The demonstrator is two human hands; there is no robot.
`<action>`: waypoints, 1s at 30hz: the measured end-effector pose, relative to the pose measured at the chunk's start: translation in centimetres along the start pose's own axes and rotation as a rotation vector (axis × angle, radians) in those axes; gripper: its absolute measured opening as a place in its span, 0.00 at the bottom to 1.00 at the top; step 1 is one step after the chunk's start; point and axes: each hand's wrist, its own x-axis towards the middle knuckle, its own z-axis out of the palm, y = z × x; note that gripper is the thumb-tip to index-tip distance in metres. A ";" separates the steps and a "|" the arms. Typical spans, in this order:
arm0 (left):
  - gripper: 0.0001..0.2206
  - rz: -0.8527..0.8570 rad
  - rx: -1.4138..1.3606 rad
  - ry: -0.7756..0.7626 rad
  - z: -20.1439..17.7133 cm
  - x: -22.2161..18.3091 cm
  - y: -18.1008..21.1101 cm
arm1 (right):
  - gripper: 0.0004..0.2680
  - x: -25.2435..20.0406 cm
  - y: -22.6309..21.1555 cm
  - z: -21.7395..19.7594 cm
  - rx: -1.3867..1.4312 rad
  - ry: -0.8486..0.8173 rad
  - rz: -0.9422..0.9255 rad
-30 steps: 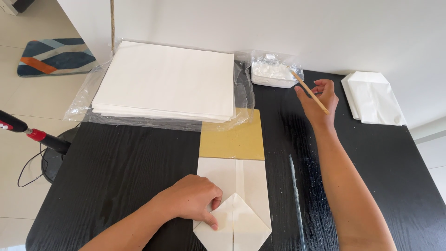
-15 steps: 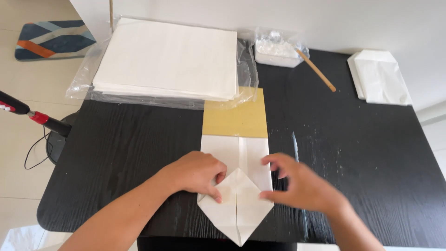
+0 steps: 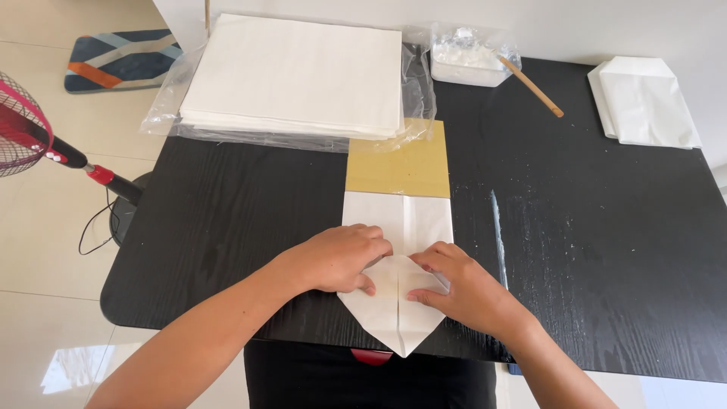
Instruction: Folding and gluing the bottom of a paper bag on a table.
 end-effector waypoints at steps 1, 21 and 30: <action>0.24 0.054 -0.008 0.044 0.6 0.0 -0.3 | 0.17 -0.1 0.5 0.3 -0.003 0.037 -0.088; 0.23 0.493 0.504 0.549 9.0 -2.4 -1.0 | 0.18 -3.5 1.4 3.4 -0.506 0.285 -0.817; 0.36 0.501 0.394 0.663 9.9 -3.4 0.6 | 0.30 -5.2 -0.2 2.9 -0.415 0.079 -0.671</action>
